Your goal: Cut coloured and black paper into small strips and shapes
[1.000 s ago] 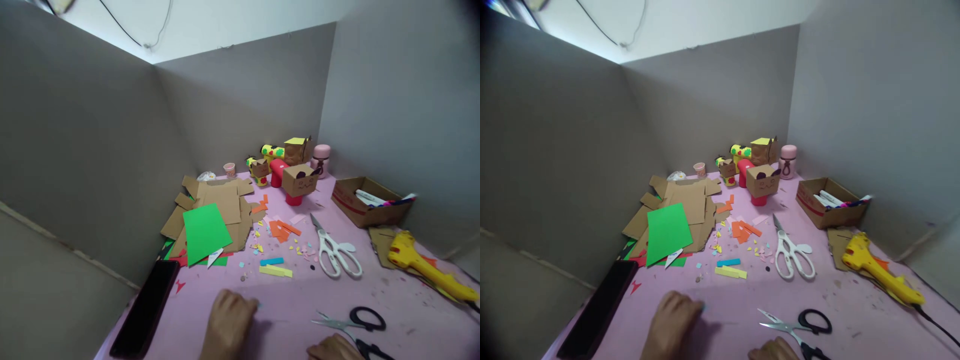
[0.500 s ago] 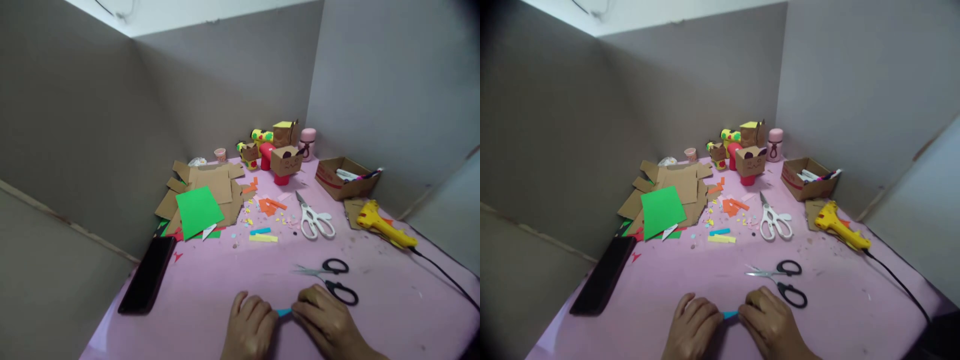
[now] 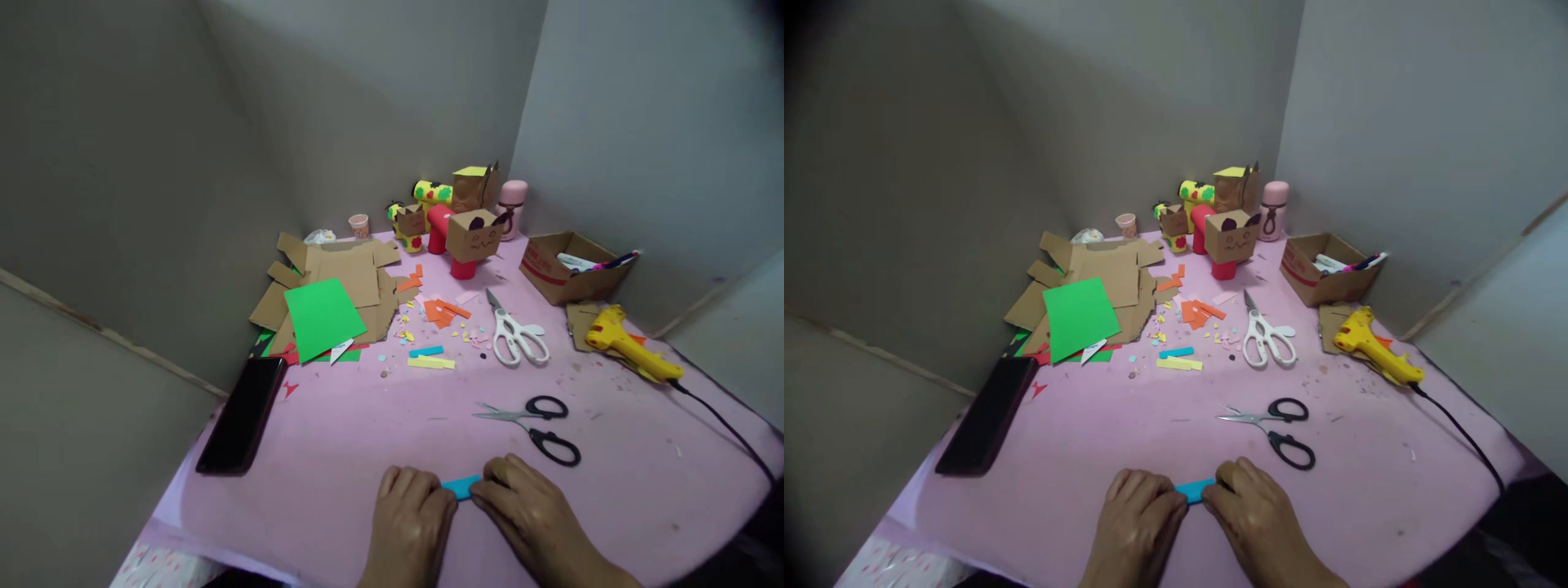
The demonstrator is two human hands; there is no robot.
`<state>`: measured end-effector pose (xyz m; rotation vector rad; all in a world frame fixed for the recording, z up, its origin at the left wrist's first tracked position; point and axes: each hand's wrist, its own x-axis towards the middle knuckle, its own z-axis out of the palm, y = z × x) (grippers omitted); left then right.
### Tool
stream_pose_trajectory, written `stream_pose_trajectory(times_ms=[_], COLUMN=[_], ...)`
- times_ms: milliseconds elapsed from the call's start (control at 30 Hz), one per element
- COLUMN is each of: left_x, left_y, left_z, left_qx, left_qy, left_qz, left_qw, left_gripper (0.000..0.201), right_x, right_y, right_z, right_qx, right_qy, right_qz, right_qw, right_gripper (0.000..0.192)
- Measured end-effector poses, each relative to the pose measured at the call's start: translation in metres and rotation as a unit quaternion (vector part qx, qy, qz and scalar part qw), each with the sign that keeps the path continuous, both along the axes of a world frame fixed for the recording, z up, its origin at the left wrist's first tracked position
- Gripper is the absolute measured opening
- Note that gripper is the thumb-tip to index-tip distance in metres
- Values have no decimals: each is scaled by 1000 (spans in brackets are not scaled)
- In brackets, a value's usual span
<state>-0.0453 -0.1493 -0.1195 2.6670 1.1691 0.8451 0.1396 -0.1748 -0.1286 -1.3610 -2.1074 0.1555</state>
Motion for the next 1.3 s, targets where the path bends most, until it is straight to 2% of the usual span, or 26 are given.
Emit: stream_pose_trajectory(times_ms=[200, 400, 567, 1000, 1167, 1233, 1300], left_x=[-11, -10, -7, 2, 3, 1, -3], left_y=[-4, -6, -4, -1, -1, -1, -2], left_z=[4, -1, -5, -7, -5, -4, -5], left_qx=[-121, -168, -171, -115, -126, -124, -93], left_qy=[-27, -63, -86, -55, -53, -46, -14], left_qz=[72, 105, 132, 165, 180, 171, 129], left_qw=[990, 978, 973, 978, 974, 976, 987], left_gripper=[10, 13, 10, 10, 7, 10, 21], right_x=[5, 7, 8, 6, 5, 6, 7], right_y=[2, 4, 5, 7, 6, 6, 6], right_z=[-1, -3, -9, -12, -13, -12, -12], right_qx=[-83, -107, -95, -83, -85, -84, -78], right_qy=[26, 21, 15, 3, -3, -8, -15], right_qz=[-18, -14, -31, -55, -62, -64, -63], right_qw=[996, 994, 995, 995, 994, 994, 995], right_gripper=[23, 14, 12, 13, 13, 10, 5])
